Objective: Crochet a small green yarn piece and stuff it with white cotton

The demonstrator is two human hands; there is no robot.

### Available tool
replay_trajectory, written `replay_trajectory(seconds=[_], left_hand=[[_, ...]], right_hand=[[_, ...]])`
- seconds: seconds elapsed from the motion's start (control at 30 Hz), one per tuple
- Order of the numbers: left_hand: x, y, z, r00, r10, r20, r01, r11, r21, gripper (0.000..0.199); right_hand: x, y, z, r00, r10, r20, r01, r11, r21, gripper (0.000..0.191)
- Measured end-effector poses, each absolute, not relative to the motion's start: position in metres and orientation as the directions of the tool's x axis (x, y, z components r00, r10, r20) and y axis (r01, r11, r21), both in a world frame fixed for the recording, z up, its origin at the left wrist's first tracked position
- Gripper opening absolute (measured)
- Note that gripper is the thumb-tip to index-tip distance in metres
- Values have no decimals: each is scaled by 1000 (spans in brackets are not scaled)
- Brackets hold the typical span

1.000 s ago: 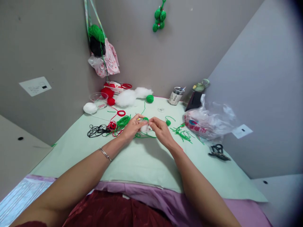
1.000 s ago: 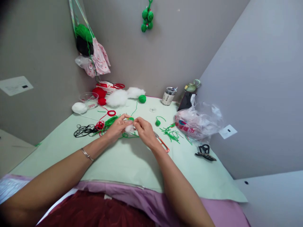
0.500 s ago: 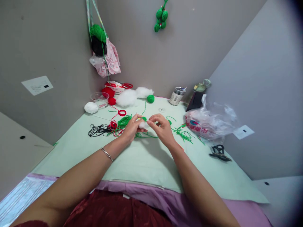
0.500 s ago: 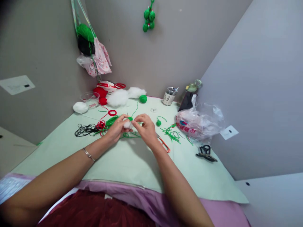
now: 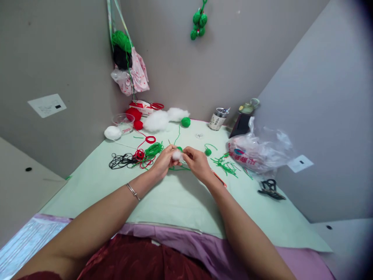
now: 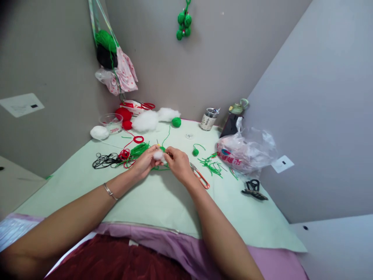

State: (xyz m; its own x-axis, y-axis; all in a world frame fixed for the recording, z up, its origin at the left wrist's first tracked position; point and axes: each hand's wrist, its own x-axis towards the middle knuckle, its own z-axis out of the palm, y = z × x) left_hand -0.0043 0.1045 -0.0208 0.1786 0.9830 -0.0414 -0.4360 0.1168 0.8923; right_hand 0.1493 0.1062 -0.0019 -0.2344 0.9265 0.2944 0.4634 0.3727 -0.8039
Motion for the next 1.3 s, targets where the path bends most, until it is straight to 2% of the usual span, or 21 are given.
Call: replay_trajectory(seconds=[0.37, 0.53, 0.7, 0.83, 0.97, 1.1, 1.2, 1.3], left_hand=[[-8, 104, -23, 260, 965, -30, -389, 133, 912, 22], [-8, 102, -17, 291, 957, -2, -398, 123, 909, 33], [-10, 106, -17, 309, 951, -10, -372, 131, 919, 48], [-12, 112, -24, 243, 970, -23, -341, 108, 934, 43], [-12, 118, -33, 141, 988, -69, -290, 108, 951, 25], [-10, 118, -37, 145, 982, -119, -269, 155, 951, 36], [-9, 113, -35, 189, 974, -123, -280, 173, 944, 37], [-7, 107, -30, 223, 971, -89, -318, 159, 935, 26]], right_hand=[[153, 115, -11, -214, 951, 223, 422, 296, -857, 26], [153, 116, -12, -148, 966, 213, 420, 257, -870, 28], [159, 115, -4, -206, 957, 207, 388, 274, -880, 31], [157, 107, 5, -289, 932, 220, 384, 323, -865, 25], [146, 96, 7, -325, 915, 241, 401, 364, -841, 17], [140, 94, 2, -346, 907, 239, 393, 371, -841, 6], [143, 101, -2, -294, 925, 239, 386, 344, -856, 9], [148, 110, -6, -220, 948, 231, 362, 299, -883, 19]])
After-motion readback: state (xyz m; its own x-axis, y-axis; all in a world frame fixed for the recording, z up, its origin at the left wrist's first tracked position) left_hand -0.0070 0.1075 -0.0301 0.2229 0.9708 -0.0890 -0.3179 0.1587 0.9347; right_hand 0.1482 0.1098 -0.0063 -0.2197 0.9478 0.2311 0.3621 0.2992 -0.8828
